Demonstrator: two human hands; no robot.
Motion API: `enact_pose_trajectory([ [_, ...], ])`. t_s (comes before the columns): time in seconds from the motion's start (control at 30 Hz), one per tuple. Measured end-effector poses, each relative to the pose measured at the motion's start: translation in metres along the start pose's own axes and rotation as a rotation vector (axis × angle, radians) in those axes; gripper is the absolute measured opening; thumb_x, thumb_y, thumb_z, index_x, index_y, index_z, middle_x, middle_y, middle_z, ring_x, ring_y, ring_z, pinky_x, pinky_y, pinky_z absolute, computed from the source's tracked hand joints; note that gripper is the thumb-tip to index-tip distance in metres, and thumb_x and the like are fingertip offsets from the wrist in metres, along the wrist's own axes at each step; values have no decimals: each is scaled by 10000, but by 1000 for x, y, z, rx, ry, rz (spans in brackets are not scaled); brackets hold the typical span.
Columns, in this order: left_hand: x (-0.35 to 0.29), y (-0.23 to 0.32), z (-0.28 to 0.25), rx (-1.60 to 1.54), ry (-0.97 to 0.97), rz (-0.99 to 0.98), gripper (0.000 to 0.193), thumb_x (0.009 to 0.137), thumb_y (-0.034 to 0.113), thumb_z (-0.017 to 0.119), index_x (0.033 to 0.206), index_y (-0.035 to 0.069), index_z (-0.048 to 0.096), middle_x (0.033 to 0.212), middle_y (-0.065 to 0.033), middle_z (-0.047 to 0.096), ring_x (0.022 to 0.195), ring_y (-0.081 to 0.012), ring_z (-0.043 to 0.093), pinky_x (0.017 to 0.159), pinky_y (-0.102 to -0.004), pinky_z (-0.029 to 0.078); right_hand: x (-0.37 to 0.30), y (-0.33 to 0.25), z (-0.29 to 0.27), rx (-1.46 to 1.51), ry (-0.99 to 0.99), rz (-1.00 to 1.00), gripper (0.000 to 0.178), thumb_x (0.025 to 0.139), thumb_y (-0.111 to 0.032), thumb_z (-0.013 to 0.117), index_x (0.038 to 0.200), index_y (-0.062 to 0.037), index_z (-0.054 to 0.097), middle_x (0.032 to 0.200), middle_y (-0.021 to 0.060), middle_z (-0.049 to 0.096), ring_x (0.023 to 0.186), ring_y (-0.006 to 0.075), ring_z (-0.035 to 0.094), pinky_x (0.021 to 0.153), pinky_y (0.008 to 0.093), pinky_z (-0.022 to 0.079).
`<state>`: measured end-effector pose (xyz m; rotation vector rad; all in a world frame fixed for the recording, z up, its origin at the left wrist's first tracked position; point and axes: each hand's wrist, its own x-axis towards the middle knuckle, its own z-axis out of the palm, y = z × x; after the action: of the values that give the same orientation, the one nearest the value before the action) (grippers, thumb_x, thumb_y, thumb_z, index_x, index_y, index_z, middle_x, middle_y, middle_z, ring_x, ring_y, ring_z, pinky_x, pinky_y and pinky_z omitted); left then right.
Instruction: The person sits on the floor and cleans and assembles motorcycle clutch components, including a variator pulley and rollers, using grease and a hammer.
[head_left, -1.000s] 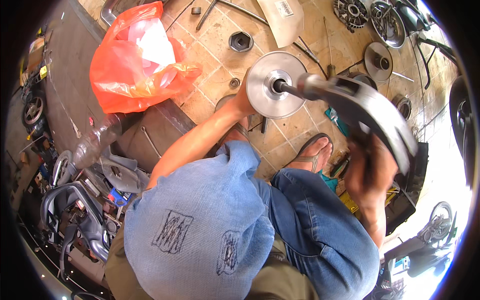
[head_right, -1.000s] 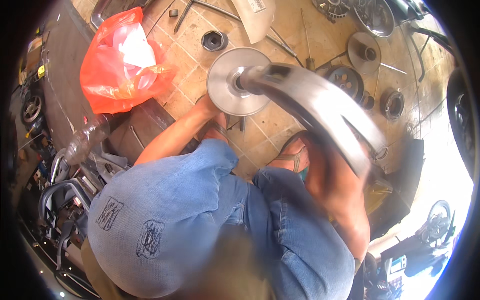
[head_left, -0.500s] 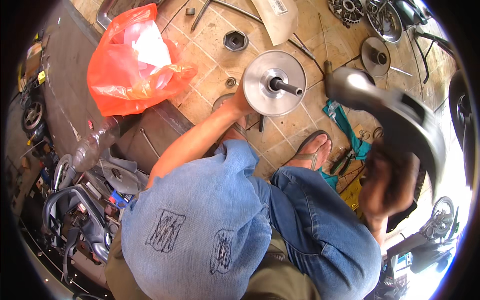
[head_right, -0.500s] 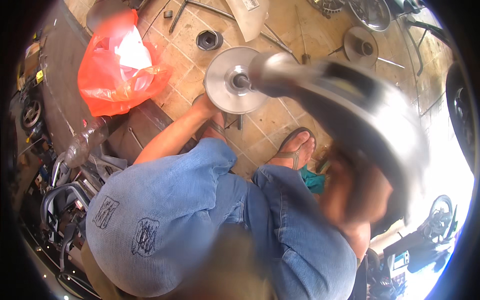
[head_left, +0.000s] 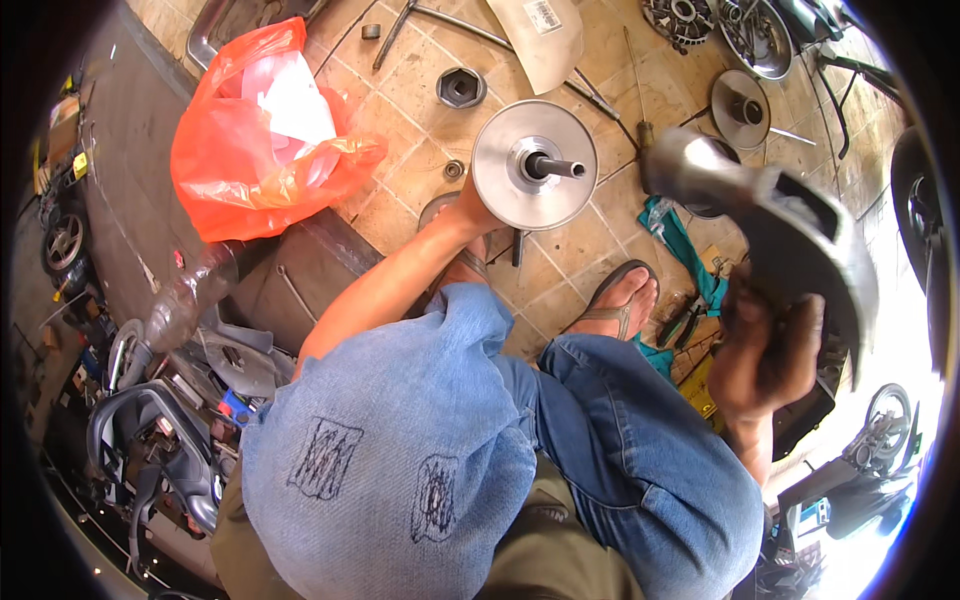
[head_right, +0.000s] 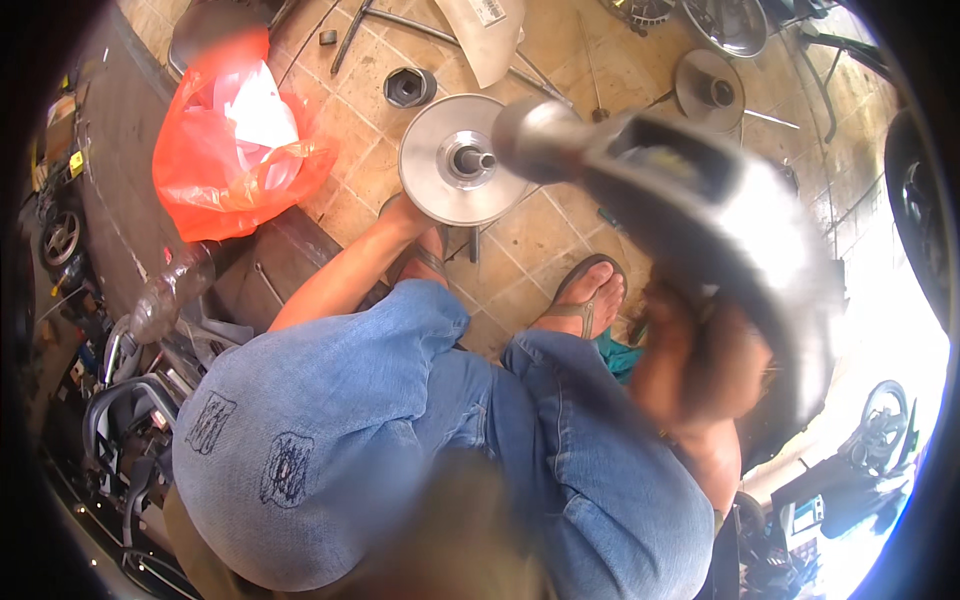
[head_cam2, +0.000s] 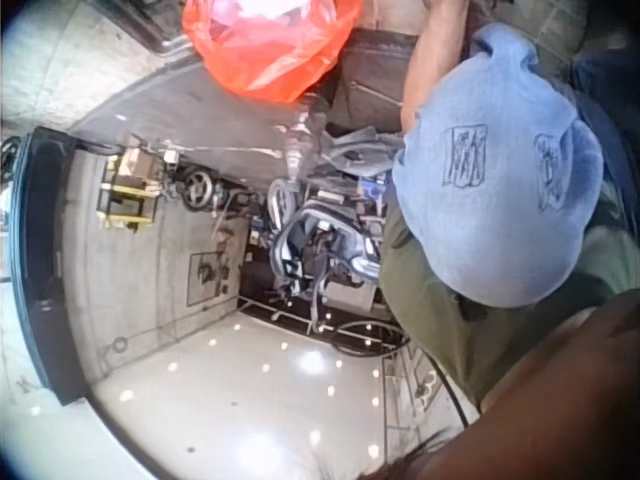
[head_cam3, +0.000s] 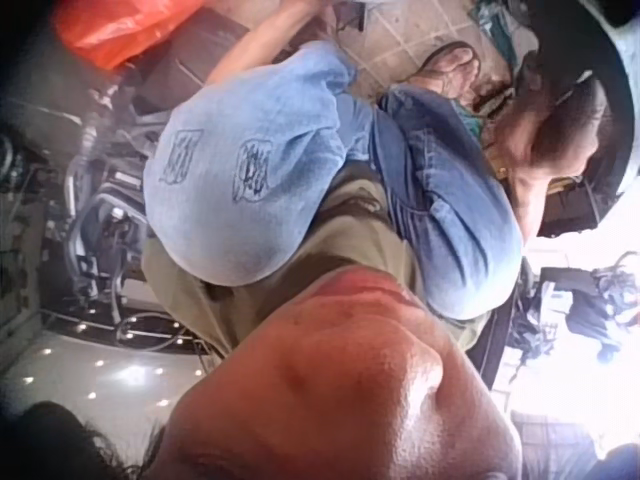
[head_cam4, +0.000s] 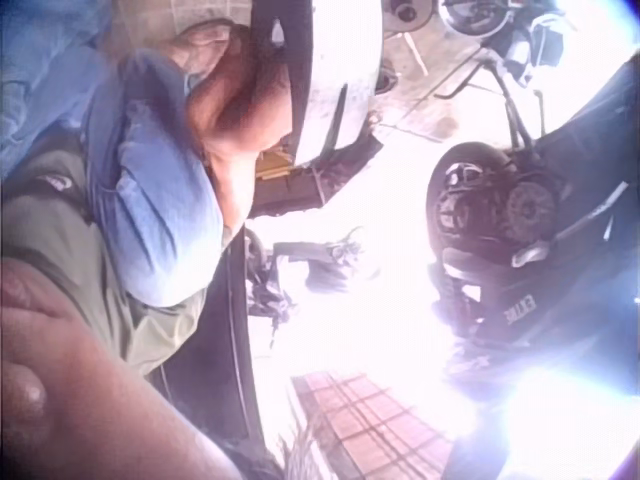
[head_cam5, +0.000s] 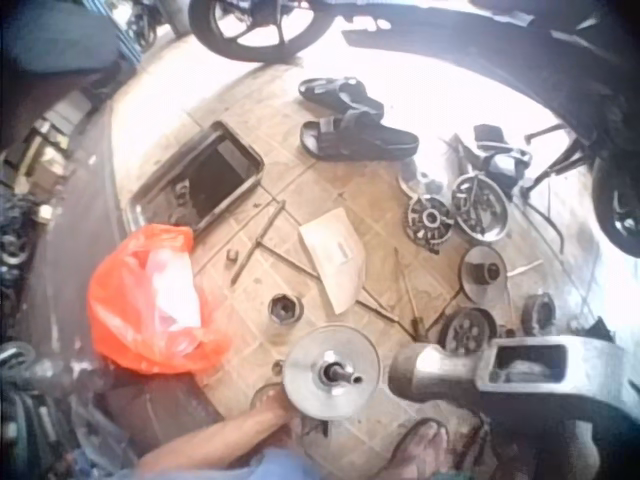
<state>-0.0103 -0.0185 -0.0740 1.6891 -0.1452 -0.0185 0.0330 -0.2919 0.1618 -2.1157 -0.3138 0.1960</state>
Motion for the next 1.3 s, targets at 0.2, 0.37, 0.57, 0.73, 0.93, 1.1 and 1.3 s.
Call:
enact_pose_trajectory([
  [0.2,-3,24,-15,138,-30,-106,586,697,113,864,1225,6,632,1074,-152,717,980,-231,694,884,-368,556,12,19,25,-190,-224,-33,284,914,-22,679,1193,18,652,974,229,700,850,434,686,755,420,551],
  [0.37,14,60,-30,207,-60,-193,670,695,116,850,1287,-10,561,958,-196,741,871,-323,743,772,-410,581,-40,86,54,332,-93,679,521,1061,-150,586,1494,95,430,913,37,638,719,106,578,633,281,495],
  [0.57,45,109,-33,424,-172,-234,534,790,64,747,1220,17,433,873,-246,703,818,-461,703,708,-494,559,-85,137,87,-184,-404,578,588,1003,-227,665,1502,12,465,1186,220,669,1052,258,666,895,345,540],
  [0.73,50,146,-31,400,-344,-223,418,809,121,795,1145,38,560,853,-186,717,806,-374,733,698,-426,567,-1,62,60,477,-115,481,580,984,-222,686,1477,15,494,1194,137,647,989,167,637,854,306,530],
  [0.93,63,160,-7,310,-408,123,309,769,144,841,1021,47,693,845,-159,723,756,-316,734,639,-378,562,5,93,66,886,-383,685,386,953,-118,696,1311,17,642,1239,102,701,1067,142,662,916,291,536],
  [1.1,57,159,5,260,-371,63,293,735,137,840,978,64,694,773,-123,711,677,-300,718,589,-373,546,-30,109,82,1039,-328,747,381,911,-92,749,1271,-3,658,1196,72,706,1042,145,667,911,305,548],
  [1.3,54,161,10,264,-371,112,305,701,113,816,974,74,687,774,-117,711,680,-306,716,594,-385,546,-32,108,87,835,-342,679,464,860,-92,801,1291,-20,645,1208,60,695,1082,141,640,943,316,527],
])
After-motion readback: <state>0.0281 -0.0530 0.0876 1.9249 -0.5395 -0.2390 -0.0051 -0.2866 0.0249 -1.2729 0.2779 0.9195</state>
